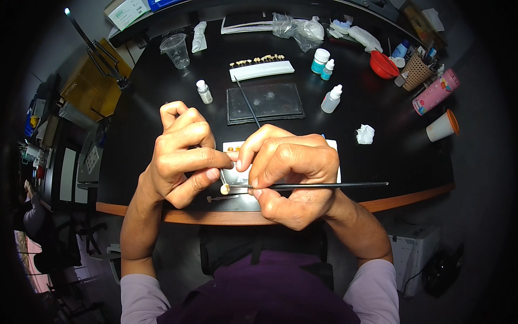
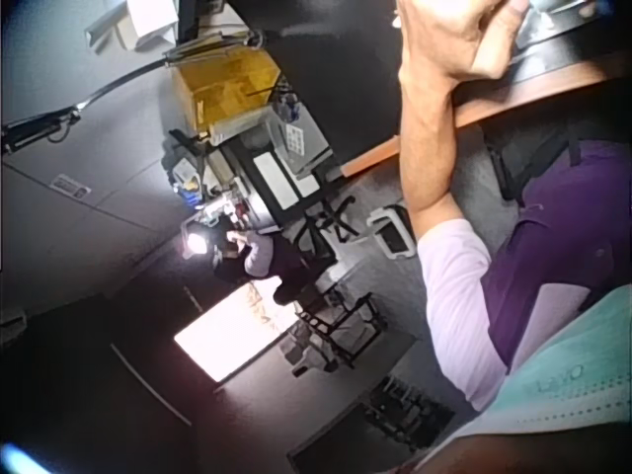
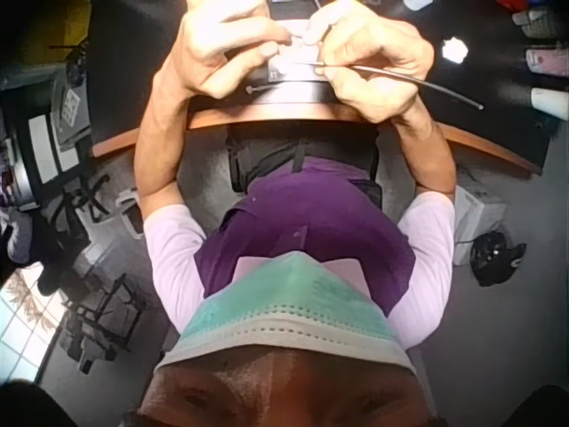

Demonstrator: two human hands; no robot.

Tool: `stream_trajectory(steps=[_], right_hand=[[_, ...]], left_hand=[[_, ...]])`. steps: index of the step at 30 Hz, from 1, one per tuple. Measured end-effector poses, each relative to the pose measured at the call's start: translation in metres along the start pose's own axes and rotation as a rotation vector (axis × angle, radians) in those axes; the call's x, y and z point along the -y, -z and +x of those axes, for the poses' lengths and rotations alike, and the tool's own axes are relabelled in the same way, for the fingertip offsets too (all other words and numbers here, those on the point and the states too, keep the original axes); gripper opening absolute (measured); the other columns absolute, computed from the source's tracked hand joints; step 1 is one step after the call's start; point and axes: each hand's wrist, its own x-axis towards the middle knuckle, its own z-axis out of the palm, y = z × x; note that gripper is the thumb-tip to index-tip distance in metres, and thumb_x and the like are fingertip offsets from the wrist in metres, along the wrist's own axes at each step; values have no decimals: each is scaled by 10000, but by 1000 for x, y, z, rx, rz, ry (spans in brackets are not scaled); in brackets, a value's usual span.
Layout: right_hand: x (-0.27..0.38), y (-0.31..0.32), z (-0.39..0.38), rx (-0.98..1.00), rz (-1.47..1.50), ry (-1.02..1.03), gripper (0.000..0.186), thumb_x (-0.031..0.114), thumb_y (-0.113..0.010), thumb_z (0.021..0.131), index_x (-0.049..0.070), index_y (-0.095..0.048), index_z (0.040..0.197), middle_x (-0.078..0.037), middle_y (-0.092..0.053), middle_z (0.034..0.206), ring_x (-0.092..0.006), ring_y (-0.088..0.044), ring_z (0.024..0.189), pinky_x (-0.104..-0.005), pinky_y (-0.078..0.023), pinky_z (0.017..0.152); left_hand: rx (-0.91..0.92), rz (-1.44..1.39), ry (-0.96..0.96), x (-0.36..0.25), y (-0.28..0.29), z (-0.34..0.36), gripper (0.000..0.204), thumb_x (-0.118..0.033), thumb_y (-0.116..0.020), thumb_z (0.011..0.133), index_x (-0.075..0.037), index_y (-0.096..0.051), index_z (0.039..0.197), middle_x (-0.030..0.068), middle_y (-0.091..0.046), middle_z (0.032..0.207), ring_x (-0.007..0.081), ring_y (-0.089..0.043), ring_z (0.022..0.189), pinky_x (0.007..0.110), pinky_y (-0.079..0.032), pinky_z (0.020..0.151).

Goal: The person applies various shades of stain to a dental crown using a fine brush, repeatedly dipping the brush into a palette of stains and carefully painting the crown surface.

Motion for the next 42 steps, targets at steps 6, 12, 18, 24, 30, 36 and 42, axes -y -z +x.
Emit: stream_trajectory(steps=[6,12,18,24,30,36,42], right_hand=[[0,0,-1,1,3,-5,168,-125,-642,659,9,-627,760,-113,-697,717,-284,-727,832,-422,-618,798],[-1,-3,-2,-14,2,-7,123,-77,-640,691,19,-632,769,-113,-699,703,-277,-709,822,-403,-604,783],[0,0,-2,-8,13,-10,118,-70,-631,686,26,-609,751,-103,-681,689,-276,-702,828,-420,-611,805],[-5,-1,-3,3,37,-4,115,-72,-614,675,28,-580,719,-98,-653,688,-283,-697,841,-550,-644,911],[-6,-2,-2,53,-13,4,60,-34,-606,710,20,-587,725,-105,-640,685,-286,-678,858,-631,-633,959],[-5,-1,-3,71,-39,-13,73,-40,-596,691,20,-589,732,-111,-643,687,-283,-676,850,-627,-634,959],[-4,-4,-1,30,-30,-20,136,-86,-594,640,27,-577,714,-94,-640,688,-277,-693,832,-570,-635,963]], left_hand=[[43,-11,-5,-1,5,0,263,-238,-772,824,-127,-839,1053,-13,-504,749,185,-472,744,428,-277,898],[41,-13,-4,-1,5,0,243,-240,-772,823,-131,-838,1030,-13,-502,752,185,-472,744,427,-275,899],[21,9,-4,-4,6,2,192,-246,-787,814,-143,-822,971,-21,-496,757,183,-484,753,431,-272,895],[-15,209,-47,-7,4,1,149,-276,-827,763,-182,-765,860,-31,-491,771,171,-503,743,436,-278,887],[0,305,-66,-8,2,-2,247,-341,-802,697,-172,-814,877,-24,-510,763,175,-519,754,468,-291,902],[6,303,-59,-9,2,-2,251,-348,-799,682,-175,-814,864,-26,-506,770,171,-515,748,467,-293,907],[12,314,-70,-9,3,-2,254,-347,-798,684,-175,-820,869,-27,-499,771,170,-517,751,466,-292,910]])
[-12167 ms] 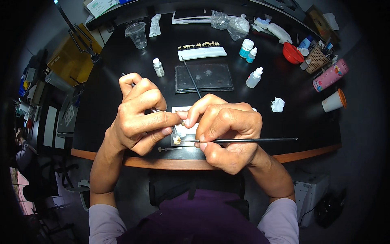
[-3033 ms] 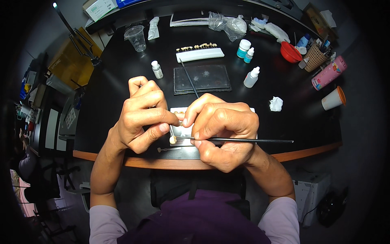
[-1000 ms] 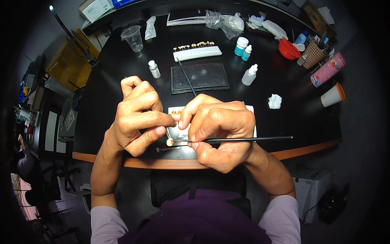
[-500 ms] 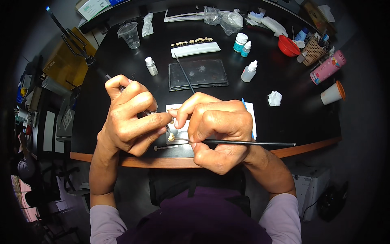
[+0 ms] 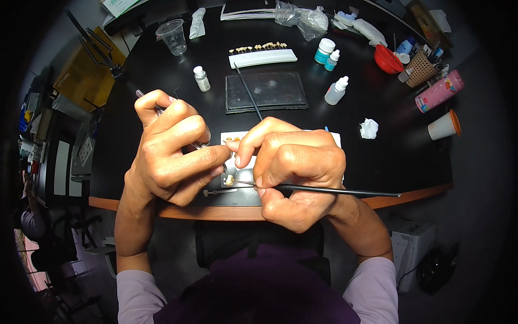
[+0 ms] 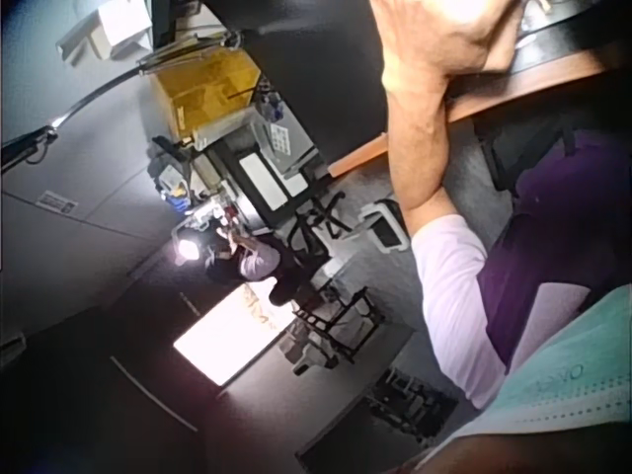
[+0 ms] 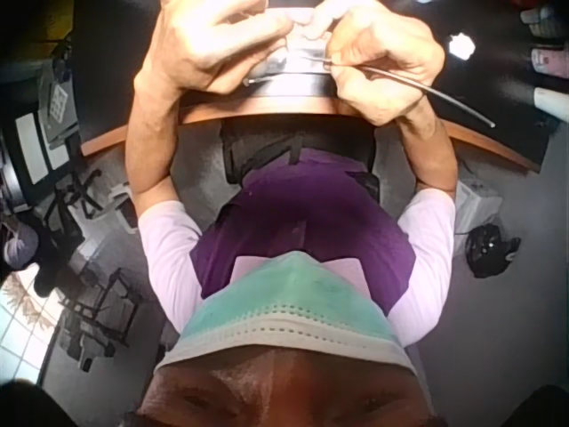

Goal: The person applies various shades of stain to a dental crown using a fine brush, repeatedly dipping the brush into a palette of stains and carefully painting the crown surface.

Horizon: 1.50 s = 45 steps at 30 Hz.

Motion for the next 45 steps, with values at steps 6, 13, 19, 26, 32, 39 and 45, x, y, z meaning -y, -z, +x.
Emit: stream_trajectory(steps=[6,13,19,26,32,39,45], right_hand=[[-3,-1,-2,15,-2,19,100,-44,-590,676,30,-581,742,-102,-634,687,-268,-671,825,-614,-634,971],[-5,1,-2,20,7,32,86,-41,-595,691,28,-585,743,-104,-636,694,-265,-674,831,-613,-632,979],[-3,2,-1,41,-8,31,83,-39,-603,698,25,-586,748,-108,-642,705,-264,-674,833,-613,-631,983],[-2,1,0,39,-21,38,76,-32,-597,700,25,-594,750,-105,-640,697,-262,-676,834,-603,-638,971],[-3,3,-1,37,-21,34,69,-30,-599,699,25,-589,741,-108,-648,704,-265,-681,840,-601,-639,970],[-4,2,0,33,-19,45,64,-30,-610,715,21,-586,745,-107,-637,704,-273,-687,851,-606,-638,968],[-5,3,-2,13,9,39,62,-28,-623,744,20,-583,752,-118,-639,708,-276,-689,861,-615,-639,960]], left_hand=[[-4,10,-6,1,-1,-2,256,-357,-794,694,-175,-823,871,-28,-500,767,168,-523,756,466,-288,913],[-5,-1,3,0,-1,-2,250,-360,-795,696,-177,-824,863,-27,-499,756,165,-524,749,467,-286,913],[-39,-21,5,0,-1,0,256,-360,-800,689,-174,-826,863,-27,-495,751,164,-519,739,462,-288,903],[-22,-9,1,0,-1,0,263,-358,-800,687,-172,-830,871,-28,-493,748,164,-518,737,455,-289,897],[-16,-8,3,0,-1,0,257,-348,-798,689,-171,-831,872,-28,-494,748,164,-520,739,457,-289,895],[-37,-31,6,1,-2,0,262,-347,-799,691,-166,-834,877,-24,-498,751,166,-519,738,461,-283,896],[-28,-62,9,3,-3,-2,242,-323,-795,718,-158,-834,889,-8,-509,755,174,-523,753,463,-279,899]])
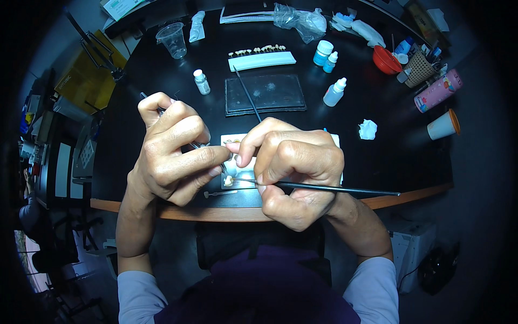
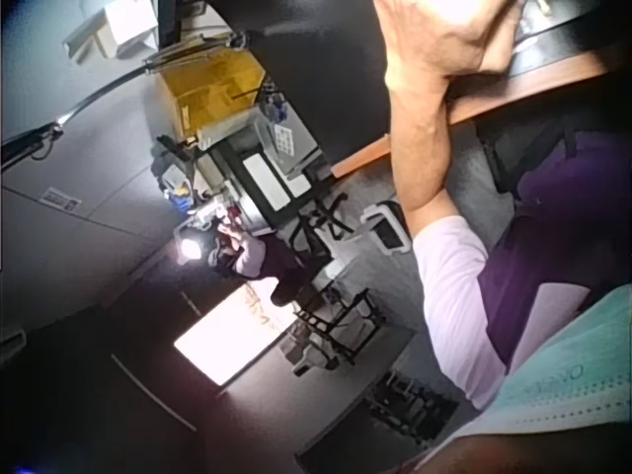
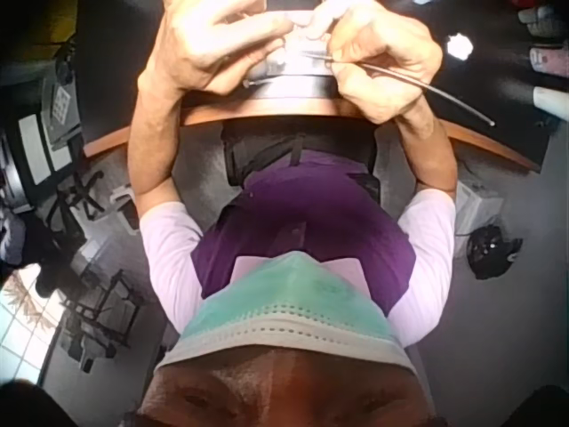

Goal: The person applies various shades of stain to a dental crown using a fine brush, repeatedly dipping the brush into a palette of stains and carefully painting the crown surface.

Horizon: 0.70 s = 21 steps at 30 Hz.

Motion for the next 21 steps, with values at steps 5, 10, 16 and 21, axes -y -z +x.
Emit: stream_trajectory(steps=[5,10,16,21], right_hand=[[-1,0,0,-20,9,2,71,-35,-632,763,19,-587,765,-125,-645,712,-276,-691,866,-612,-641,958],[-1,1,0,-9,-2,17,73,-42,-640,758,17,-598,764,-118,-658,718,-278,-701,873,-593,-647,949],[0,1,3,15,-14,22,55,-34,-637,750,14,-613,761,-116,-660,707,-276,-700,866,-592,-644,956],[-2,0,1,7,-1,20,56,-32,-632,734,14,-610,758,-120,-662,707,-278,-698,864,-594,-642,961]], left_hand=[[-13,-42,18,-2,2,3,183,-283,-840,759,-175,-790,897,-34,-502,781,157,-529,765,443,-275,894],[-35,-36,4,-1,-2,2,193,-287,-835,752,-172,-800,903,-34,-508,775,158,-541,757,441,-274,905],[-63,38,-31,-2,-2,2,284,-358,-782,686,-153,-835,876,-13,-511,733,173,-531,744,452,-279,880],[-58,47,-27,-3,-2,1,279,-365,-780,699,-156,-832,876,-14,-504,740,174,-528,745,454,-278,882]])
